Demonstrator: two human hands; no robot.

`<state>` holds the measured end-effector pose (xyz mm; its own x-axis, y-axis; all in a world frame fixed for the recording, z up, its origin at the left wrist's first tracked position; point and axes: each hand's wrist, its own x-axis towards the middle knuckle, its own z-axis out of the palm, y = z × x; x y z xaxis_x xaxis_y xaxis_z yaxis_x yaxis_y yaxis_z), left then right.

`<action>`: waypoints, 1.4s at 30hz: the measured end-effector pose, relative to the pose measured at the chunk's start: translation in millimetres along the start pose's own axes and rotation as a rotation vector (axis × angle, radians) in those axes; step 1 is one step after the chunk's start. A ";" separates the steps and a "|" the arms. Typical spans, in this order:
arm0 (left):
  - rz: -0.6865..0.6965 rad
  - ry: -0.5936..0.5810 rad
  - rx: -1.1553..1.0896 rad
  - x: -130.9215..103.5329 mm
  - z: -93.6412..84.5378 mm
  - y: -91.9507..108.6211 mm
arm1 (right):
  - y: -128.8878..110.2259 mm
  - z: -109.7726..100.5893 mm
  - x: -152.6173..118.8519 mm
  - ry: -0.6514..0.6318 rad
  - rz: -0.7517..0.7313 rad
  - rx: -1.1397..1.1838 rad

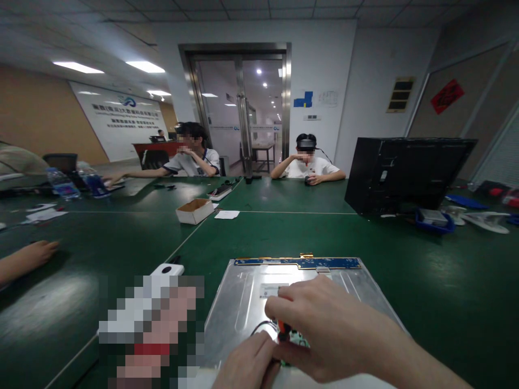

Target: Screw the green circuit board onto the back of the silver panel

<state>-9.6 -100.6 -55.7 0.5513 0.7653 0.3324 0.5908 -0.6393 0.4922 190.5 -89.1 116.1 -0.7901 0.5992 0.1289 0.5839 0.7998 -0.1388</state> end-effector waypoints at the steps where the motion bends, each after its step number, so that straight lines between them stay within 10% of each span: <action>1: -0.003 0.001 0.000 -0.2 0.9 -0.6 | 0.5 0.6 0.6 0.000 0.003 -0.001; 42: -0.115 -0.080 0.015 -2.9 8.1 -7.5 | 2.0 -0.6 -0.7 0.017 0.013 0.026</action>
<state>-10.9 -98.6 -66.9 0.5244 0.8255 0.2088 0.6614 -0.5493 0.5107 192.4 -87.9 116.3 -0.7794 0.6099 0.1432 0.5885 0.7911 -0.1664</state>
